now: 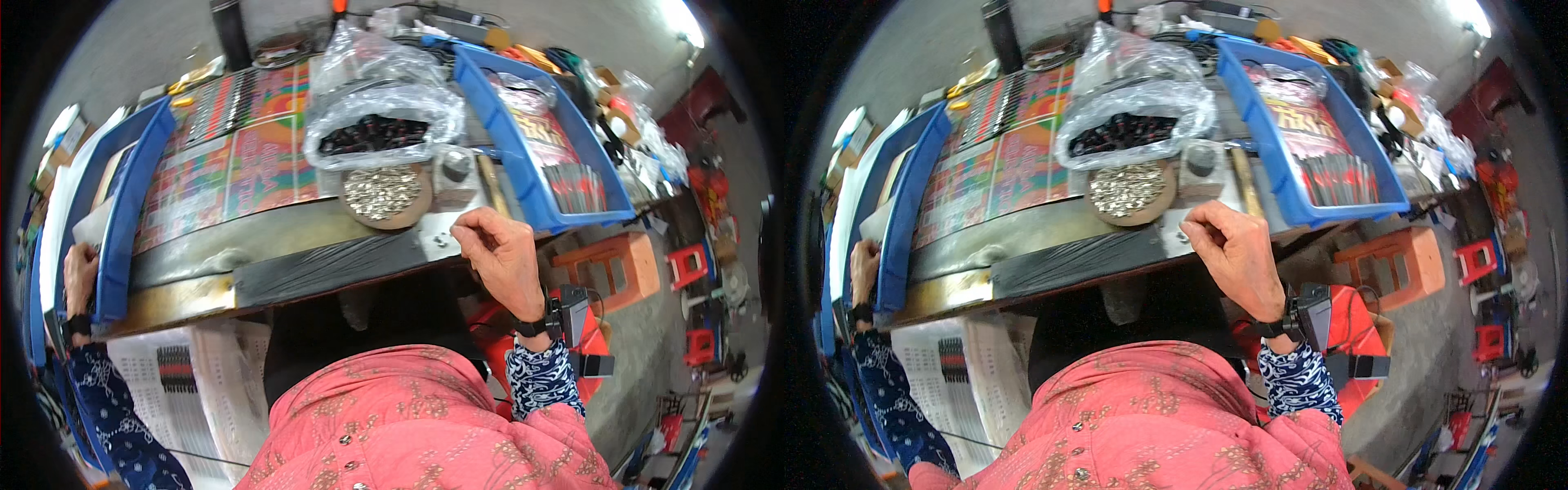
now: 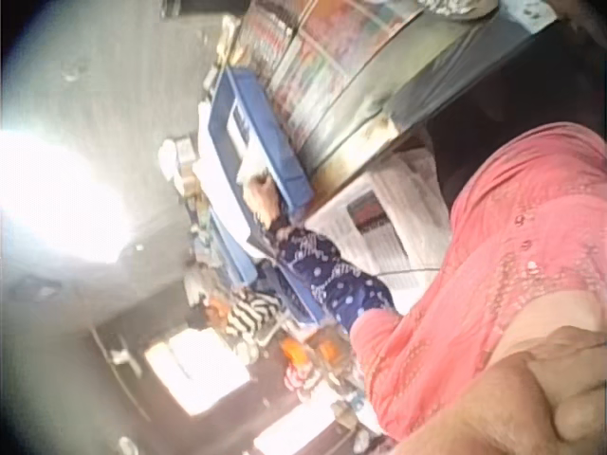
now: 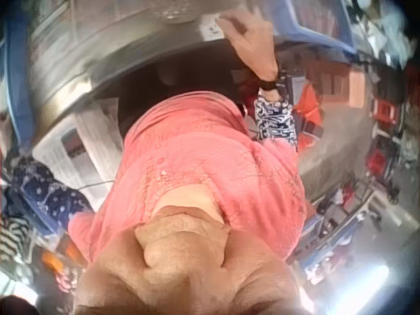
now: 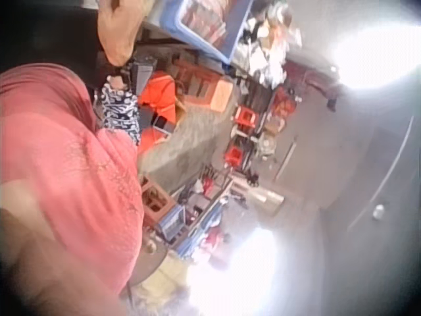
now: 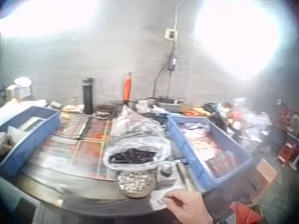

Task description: The person repeatedly picks small black plastic housings and metal pins from blue trays, inserts the pins into the housings, and places the assembled units into a tray. The person handles each unit one at a time and repeats the cycle.

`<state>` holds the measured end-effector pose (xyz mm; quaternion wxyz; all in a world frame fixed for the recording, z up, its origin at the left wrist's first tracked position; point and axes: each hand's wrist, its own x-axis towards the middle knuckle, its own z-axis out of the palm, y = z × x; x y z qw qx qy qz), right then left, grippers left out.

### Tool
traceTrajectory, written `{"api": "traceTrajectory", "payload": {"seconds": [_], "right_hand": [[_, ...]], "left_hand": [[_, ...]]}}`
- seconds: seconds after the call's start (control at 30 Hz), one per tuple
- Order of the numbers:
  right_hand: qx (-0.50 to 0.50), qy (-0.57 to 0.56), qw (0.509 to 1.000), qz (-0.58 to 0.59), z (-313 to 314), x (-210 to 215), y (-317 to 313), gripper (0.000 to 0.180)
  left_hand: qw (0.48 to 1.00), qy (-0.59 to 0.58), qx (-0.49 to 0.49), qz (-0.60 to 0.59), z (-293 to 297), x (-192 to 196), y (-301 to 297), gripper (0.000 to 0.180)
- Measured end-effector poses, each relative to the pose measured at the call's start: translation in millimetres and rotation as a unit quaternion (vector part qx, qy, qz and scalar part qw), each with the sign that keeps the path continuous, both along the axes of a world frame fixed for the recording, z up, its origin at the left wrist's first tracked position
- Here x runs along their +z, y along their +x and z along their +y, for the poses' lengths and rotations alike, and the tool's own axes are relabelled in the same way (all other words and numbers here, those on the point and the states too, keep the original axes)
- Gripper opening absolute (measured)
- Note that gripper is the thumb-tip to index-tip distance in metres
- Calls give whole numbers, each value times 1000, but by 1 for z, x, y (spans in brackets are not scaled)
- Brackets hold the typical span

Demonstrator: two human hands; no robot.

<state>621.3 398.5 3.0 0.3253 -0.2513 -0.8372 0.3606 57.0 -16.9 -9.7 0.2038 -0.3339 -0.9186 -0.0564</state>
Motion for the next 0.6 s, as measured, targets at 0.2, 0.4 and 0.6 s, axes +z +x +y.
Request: {"api": "traceTrajectory", "payload": {"seconds": [0.2,0.4,0.6], "right_hand": [[-96,136,986,14,35,28,33,8],[-188,217,955,-74,107,41,70,16],[-126,268,937,-187,171,32,83,19]], "left_hand": [[999,8,-9,39,-13,-7,-19,12],[994,101,-18,29,-5,6,-2,12],[971,234,34,20,1,18,20,21]]}}
